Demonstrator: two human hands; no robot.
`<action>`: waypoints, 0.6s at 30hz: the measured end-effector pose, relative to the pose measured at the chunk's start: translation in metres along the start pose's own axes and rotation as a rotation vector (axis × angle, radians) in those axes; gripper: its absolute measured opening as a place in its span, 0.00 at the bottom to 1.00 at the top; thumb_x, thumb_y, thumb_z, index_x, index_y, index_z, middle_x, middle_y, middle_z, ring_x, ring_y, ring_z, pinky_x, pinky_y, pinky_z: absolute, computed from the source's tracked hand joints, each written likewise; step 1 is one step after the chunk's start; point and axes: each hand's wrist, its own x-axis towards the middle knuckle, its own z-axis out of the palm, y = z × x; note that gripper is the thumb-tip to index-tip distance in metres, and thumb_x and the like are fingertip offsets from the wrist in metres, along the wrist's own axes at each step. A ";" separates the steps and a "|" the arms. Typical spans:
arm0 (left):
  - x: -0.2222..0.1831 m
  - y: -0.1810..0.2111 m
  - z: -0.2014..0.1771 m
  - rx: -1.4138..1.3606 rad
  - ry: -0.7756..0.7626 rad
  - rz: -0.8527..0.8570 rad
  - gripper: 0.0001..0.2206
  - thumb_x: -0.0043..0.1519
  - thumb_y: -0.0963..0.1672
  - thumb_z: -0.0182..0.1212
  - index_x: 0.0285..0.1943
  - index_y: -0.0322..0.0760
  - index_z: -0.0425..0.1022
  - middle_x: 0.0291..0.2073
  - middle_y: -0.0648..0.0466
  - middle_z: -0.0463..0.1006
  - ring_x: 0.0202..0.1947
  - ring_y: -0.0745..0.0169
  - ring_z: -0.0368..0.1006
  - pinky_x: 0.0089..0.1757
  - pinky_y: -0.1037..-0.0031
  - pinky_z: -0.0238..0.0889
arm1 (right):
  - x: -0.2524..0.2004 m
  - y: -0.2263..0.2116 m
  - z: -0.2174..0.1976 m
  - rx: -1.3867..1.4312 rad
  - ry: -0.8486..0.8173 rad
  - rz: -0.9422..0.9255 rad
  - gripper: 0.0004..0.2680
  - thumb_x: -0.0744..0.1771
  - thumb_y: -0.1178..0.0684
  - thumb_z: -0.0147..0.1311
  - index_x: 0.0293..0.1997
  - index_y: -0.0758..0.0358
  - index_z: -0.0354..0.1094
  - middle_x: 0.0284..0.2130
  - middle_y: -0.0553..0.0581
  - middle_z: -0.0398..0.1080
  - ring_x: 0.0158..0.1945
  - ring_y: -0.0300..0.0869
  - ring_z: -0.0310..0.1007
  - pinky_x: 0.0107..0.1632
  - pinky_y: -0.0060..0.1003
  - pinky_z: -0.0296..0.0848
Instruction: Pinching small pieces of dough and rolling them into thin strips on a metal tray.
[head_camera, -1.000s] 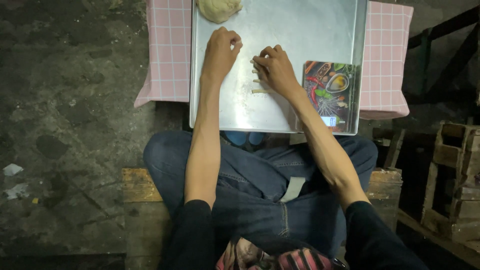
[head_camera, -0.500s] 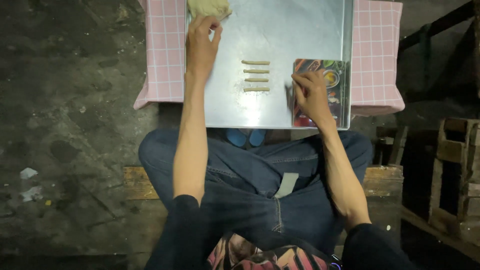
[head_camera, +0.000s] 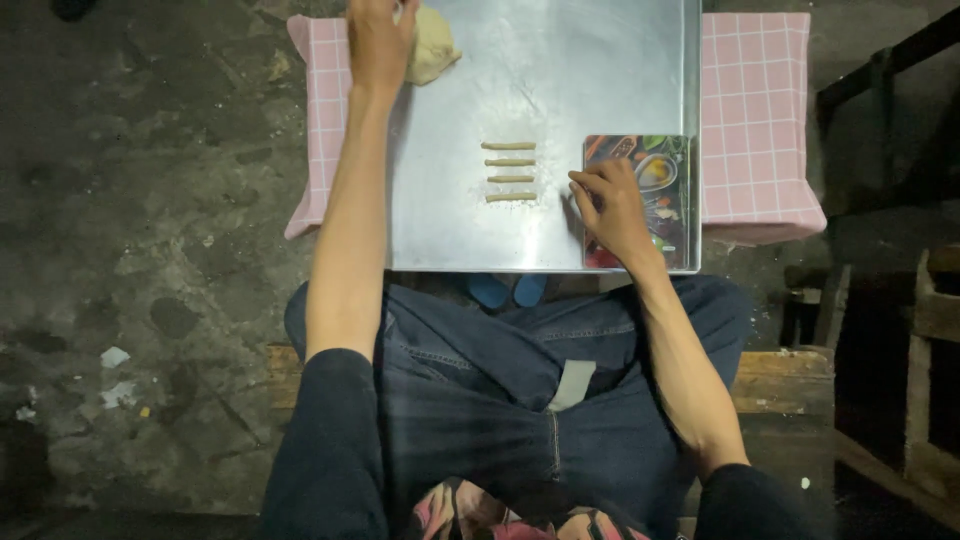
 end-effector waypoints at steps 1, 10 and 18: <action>-0.005 0.009 0.001 -0.022 0.012 0.102 0.02 0.63 0.38 0.62 0.38 0.30 0.77 0.38 0.41 0.76 0.39 0.42 0.72 0.43 0.57 0.65 | 0.000 0.000 -0.001 0.004 -0.006 0.012 0.06 0.70 0.61 0.59 0.50 0.72 0.77 0.38 0.60 0.70 0.46 0.51 0.62 0.49 0.44 0.62; -0.039 0.009 -0.008 0.330 -0.517 0.026 0.19 0.64 0.40 0.53 0.66 0.38 0.76 0.70 0.31 0.50 0.68 0.23 0.40 0.60 0.34 0.42 | 0.000 0.000 -0.009 -0.006 0.018 0.025 0.05 0.70 0.61 0.58 0.49 0.71 0.77 0.37 0.60 0.70 0.42 0.51 0.62 0.49 0.46 0.62; -0.051 0.036 -0.039 0.246 -0.740 -0.191 0.36 0.71 0.47 0.54 0.84 0.46 0.36 0.77 0.29 0.31 0.76 0.18 0.35 0.67 0.36 0.32 | -0.005 -0.002 -0.013 -0.014 0.070 -0.010 0.05 0.70 0.60 0.57 0.48 0.71 0.76 0.36 0.60 0.69 0.41 0.52 0.63 0.47 0.46 0.61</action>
